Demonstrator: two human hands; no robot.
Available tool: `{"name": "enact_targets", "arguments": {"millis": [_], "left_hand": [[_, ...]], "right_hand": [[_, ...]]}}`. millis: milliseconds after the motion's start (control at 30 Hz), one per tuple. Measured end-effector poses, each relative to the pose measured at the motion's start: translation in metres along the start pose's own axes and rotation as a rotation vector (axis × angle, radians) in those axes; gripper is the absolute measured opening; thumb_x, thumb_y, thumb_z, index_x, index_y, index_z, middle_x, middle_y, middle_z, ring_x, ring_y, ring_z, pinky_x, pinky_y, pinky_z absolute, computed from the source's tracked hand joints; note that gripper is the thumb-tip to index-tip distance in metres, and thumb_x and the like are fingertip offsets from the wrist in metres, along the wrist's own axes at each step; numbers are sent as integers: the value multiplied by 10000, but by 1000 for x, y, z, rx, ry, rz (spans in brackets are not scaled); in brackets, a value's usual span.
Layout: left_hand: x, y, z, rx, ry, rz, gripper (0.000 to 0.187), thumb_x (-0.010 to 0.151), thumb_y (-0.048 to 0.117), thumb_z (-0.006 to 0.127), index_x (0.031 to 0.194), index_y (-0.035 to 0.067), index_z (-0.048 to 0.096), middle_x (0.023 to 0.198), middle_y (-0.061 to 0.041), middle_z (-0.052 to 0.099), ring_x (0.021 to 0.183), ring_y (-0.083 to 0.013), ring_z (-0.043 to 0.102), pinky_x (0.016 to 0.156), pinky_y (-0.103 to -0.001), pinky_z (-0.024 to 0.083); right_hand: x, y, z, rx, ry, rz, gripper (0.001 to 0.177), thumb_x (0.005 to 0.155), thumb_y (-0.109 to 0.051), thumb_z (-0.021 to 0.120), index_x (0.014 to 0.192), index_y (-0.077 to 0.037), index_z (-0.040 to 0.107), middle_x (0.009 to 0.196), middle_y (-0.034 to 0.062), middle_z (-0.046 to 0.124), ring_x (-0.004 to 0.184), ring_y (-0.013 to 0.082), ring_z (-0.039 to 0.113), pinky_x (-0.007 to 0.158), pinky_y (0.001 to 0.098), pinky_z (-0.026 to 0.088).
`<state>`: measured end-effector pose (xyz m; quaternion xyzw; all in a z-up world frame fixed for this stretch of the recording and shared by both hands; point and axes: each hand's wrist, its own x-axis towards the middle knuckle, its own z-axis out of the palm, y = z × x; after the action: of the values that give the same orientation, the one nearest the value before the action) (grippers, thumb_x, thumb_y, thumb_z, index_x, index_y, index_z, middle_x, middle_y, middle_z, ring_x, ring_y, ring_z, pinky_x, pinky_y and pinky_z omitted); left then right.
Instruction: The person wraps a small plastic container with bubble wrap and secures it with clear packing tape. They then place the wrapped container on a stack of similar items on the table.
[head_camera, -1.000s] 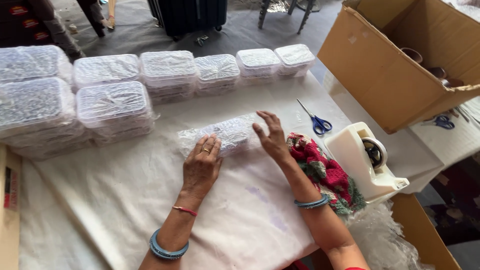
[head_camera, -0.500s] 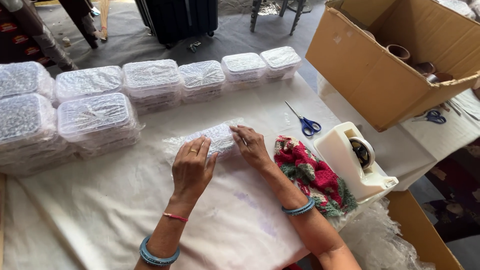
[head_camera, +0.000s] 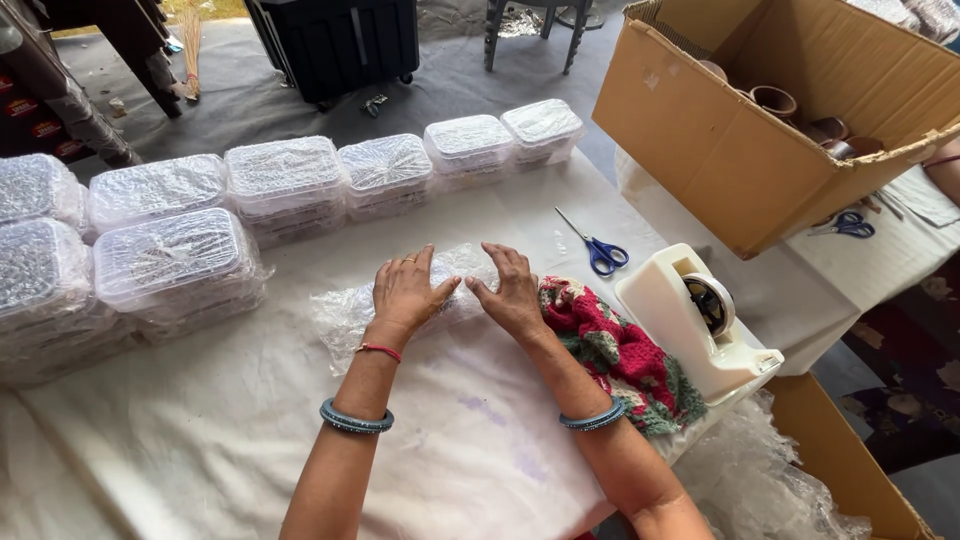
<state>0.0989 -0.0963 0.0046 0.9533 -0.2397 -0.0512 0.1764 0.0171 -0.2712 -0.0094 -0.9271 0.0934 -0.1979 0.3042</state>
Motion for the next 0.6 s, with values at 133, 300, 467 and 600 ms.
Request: {"name": "enact_targets", "arguments": {"millis": [133, 300, 467, 600], "left_hand": [[-9, -4, 7, 1, 119, 58, 787, 908, 673, 586, 1463, 119, 519, 1367, -109, 618, 1301, -297, 540, 1166, -461, 334], [-26, -4, -5, -11, 98, 115, 768, 890, 681, 590, 1437, 141, 558, 1360, -103, 625, 1299, -298, 542, 1138, -456, 364], [-26, -5, -9, -61, -18, 38, 790, 864, 719, 575, 1446, 186, 542, 1372, -59, 622, 1306, -247, 552, 1137, -442, 395], [-2, -17, -9, -58, 12, 91, 894, 807, 747, 656, 1448, 135, 532, 1418, -113, 577, 1339, -291, 504, 1096, -476, 395]], "right_hand": [[-3, 0, 1, 0, -61, -75, 754, 825, -347, 801, 1484, -145, 495, 1499, 121, 500, 1393, 311, 438, 1105, 496, 408], [-4, -1, 2, -19, -169, -230, 867, 797, -275, 785, 1565, -170, 395, 1549, 127, 438, 1412, 323, 397, 1124, 516, 350], [-7, 0, 4, -27, -294, -271, 744, 901, -283, 739, 1578, -214, 438, 1465, 79, 559, 1428, 277, 450, 1169, 505, 339], [-6, -3, 3, -74, -217, -195, 728, 869, -341, 763, 1514, -169, 473, 1416, 151, 525, 1344, 300, 464, 1100, 488, 392]]}}
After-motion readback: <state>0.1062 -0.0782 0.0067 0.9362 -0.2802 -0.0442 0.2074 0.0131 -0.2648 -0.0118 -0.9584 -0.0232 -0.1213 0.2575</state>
